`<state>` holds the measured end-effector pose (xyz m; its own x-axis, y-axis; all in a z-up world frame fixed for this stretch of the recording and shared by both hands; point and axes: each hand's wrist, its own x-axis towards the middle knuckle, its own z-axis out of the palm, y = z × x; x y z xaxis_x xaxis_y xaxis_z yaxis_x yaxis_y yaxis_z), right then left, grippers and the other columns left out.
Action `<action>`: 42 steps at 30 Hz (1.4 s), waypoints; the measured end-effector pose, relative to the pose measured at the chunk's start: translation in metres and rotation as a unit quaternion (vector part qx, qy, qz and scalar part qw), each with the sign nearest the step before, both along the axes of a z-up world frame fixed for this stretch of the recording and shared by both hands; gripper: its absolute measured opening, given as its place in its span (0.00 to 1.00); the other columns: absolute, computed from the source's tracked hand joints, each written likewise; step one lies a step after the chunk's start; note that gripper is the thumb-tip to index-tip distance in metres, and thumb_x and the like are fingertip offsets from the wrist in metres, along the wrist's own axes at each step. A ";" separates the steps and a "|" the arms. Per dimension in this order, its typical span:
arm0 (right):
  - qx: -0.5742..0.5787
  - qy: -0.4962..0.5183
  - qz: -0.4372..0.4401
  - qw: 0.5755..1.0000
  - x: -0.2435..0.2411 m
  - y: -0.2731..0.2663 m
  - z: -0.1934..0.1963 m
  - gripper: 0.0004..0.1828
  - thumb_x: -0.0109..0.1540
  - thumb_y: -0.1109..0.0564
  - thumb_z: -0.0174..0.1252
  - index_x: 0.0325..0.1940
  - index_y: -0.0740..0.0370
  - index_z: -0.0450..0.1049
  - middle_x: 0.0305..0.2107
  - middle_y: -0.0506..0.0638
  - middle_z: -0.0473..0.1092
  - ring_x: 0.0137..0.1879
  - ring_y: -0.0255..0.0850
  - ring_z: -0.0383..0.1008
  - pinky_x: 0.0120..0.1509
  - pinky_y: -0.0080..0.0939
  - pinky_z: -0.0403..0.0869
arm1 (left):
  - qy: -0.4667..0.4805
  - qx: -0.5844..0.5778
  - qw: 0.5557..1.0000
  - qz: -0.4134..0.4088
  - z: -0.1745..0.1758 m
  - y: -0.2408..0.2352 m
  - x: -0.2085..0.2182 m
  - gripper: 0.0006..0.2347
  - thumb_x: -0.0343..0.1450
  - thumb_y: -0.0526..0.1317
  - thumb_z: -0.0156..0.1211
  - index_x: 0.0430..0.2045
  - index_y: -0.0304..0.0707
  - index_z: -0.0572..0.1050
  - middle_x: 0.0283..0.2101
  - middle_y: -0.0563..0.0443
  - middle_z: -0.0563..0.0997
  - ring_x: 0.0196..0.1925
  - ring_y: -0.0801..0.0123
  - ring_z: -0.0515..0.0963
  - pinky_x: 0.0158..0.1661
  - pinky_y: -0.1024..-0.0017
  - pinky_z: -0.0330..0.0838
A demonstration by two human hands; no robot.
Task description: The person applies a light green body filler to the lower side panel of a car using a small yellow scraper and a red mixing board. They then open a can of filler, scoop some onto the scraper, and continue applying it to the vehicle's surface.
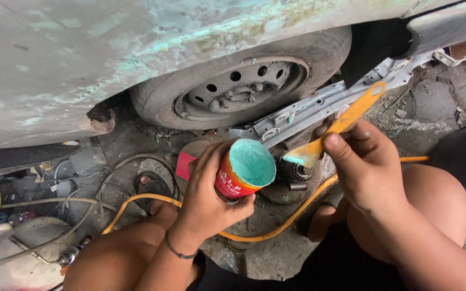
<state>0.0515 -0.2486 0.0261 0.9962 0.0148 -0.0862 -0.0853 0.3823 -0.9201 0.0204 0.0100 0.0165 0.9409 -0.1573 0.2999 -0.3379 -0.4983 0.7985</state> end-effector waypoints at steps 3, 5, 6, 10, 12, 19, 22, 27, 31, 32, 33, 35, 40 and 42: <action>-0.319 -0.138 0.070 0.935 0.001 -0.004 0.015 0.11 0.67 0.56 0.56 0.47 0.67 0.74 0.40 0.52 0.76 0.47 0.39 0.77 0.55 0.36 0.77 | 0.043 0.023 0.998 -0.047 0.003 0.003 -0.002 0.37 0.56 0.41 0.73 0.61 0.34 0.65 0.62 0.44 0.75 0.65 0.53 0.75 0.64 0.57 0.63; -0.406 -0.363 0.112 0.831 0.005 0.001 0.023 0.08 0.66 0.59 0.53 0.37 0.67 0.73 0.33 0.56 0.76 0.39 0.50 0.78 0.48 0.46 0.75 | 0.067 0.039 0.993 -0.095 0.010 0.003 -0.002 0.32 0.55 0.42 0.71 0.55 0.37 0.68 0.56 0.47 0.79 0.59 0.55 0.78 0.59 0.56 0.65; -0.407 -0.360 0.114 0.832 0.007 0.001 0.023 0.08 0.66 0.59 0.53 0.37 0.67 0.73 0.33 0.56 0.76 0.39 0.50 0.78 0.48 0.46 0.75 | 0.070 0.037 0.992 -0.095 0.010 0.003 -0.001 0.32 0.55 0.42 0.71 0.55 0.37 0.68 0.56 0.47 0.79 0.59 0.55 0.78 0.59 0.56 0.65; -0.388 -0.462 0.183 0.777 0.012 0.006 0.024 0.14 0.67 0.56 0.47 0.43 0.70 0.74 0.37 0.61 0.75 0.41 0.52 0.78 0.47 0.47 0.76 | 0.107 0.062 0.984 -0.127 0.008 0.003 0.000 0.33 0.54 0.47 0.69 0.55 0.38 0.69 0.52 0.50 0.81 0.55 0.58 0.81 0.54 0.60 0.64; -0.386 -0.484 0.195 0.761 0.013 0.010 0.025 0.17 0.67 0.51 0.50 0.43 0.69 0.75 0.38 0.58 0.76 0.42 0.52 0.79 0.47 0.47 0.76 | 0.122 0.066 0.982 -0.129 0.007 0.004 0.000 0.33 0.54 0.48 0.68 0.56 0.38 0.69 0.52 0.51 0.82 0.53 0.59 0.82 0.53 0.61 0.64; -0.412 -0.541 0.215 0.701 0.012 0.014 0.029 0.19 0.71 0.57 0.40 0.46 0.68 0.77 0.43 0.57 0.76 0.45 0.54 0.77 0.50 0.50 0.76 | 0.116 0.055 0.980 -0.150 0.012 0.004 0.002 0.32 0.55 0.49 0.64 0.54 0.37 0.70 0.50 0.49 0.83 0.52 0.58 0.81 0.53 0.63 0.64; -0.440 -0.550 0.229 0.672 0.011 0.016 0.034 0.22 0.72 0.54 0.37 0.47 0.66 0.77 0.46 0.56 0.76 0.47 0.53 0.76 0.52 0.50 0.75 | 0.101 0.047 0.981 -0.159 0.014 0.004 0.002 0.32 0.54 0.49 0.63 0.54 0.36 0.71 0.50 0.51 0.82 0.52 0.59 0.80 0.54 0.64 0.63; -0.483 -0.544 0.238 0.644 0.006 0.017 0.035 0.17 0.72 0.55 0.41 0.48 0.64 0.76 0.47 0.53 0.76 0.49 0.52 0.75 0.49 0.47 0.73 | 0.068 0.033 0.983 -0.166 0.015 0.006 0.002 0.30 0.54 0.47 0.62 0.51 0.33 0.71 0.49 0.48 0.81 0.51 0.57 0.79 0.55 0.64 0.66; -0.490 -0.519 0.266 0.648 0.004 0.014 0.029 0.19 0.72 0.53 0.38 0.47 0.62 0.75 0.46 0.52 0.76 0.49 0.53 0.73 0.47 0.49 0.70 | 0.045 0.043 0.984 -0.169 0.013 0.007 0.002 0.31 0.55 0.50 0.62 0.52 0.32 0.71 0.51 0.46 0.81 0.53 0.56 0.80 0.53 0.63 0.66; -0.491 -0.511 0.279 0.648 0.004 0.012 0.026 0.18 0.72 0.54 0.38 0.47 0.62 0.74 0.47 0.53 0.76 0.49 0.54 0.73 0.46 0.50 0.70 | 0.034 0.060 0.983 -0.169 0.011 0.007 0.001 0.33 0.55 0.52 0.63 0.54 0.31 0.71 0.54 0.44 0.80 0.55 0.56 0.80 0.53 0.62 0.64; -0.492 -0.510 0.279 0.648 0.004 0.012 0.025 0.18 0.72 0.54 0.38 0.47 0.62 0.74 0.47 0.53 0.76 0.49 0.54 0.73 0.46 0.50 0.70 | 0.034 0.060 0.983 -0.170 0.009 0.008 0.002 0.33 0.55 0.52 0.63 0.54 0.31 0.71 0.54 0.44 0.80 0.55 0.56 0.80 0.53 0.62 0.64; -0.463 -0.477 0.317 0.677 0.003 0.010 0.023 0.14 0.69 0.63 0.41 0.48 0.66 0.74 0.47 0.56 0.75 0.49 0.56 0.72 0.51 0.53 0.72 | 0.034 0.086 0.981 -0.173 0.005 0.009 0.002 0.36 0.58 0.59 0.60 0.55 0.31 0.71 0.56 0.43 0.79 0.57 0.56 0.79 0.55 0.59 0.63; -0.439 -0.449 0.333 0.703 0.003 0.013 0.019 0.12 0.66 0.68 0.42 0.46 0.69 0.73 0.39 0.59 0.74 0.44 0.58 0.70 0.47 0.53 0.72 | 0.025 0.088 0.982 -0.167 0.004 0.009 0.000 0.34 0.59 0.60 0.58 0.55 0.34 0.71 0.55 0.47 0.80 0.56 0.58 0.80 0.50 0.62 0.61; -0.442 -0.431 0.339 0.710 0.002 0.013 0.017 0.13 0.64 0.70 0.43 0.45 0.69 0.73 0.35 0.59 0.72 0.42 0.57 0.68 0.45 0.52 0.71 | 0.025 0.095 0.981 -0.169 0.002 0.009 -0.001 0.34 0.59 0.59 0.59 0.55 0.35 0.72 0.55 0.47 0.80 0.55 0.59 0.80 0.49 0.63 0.61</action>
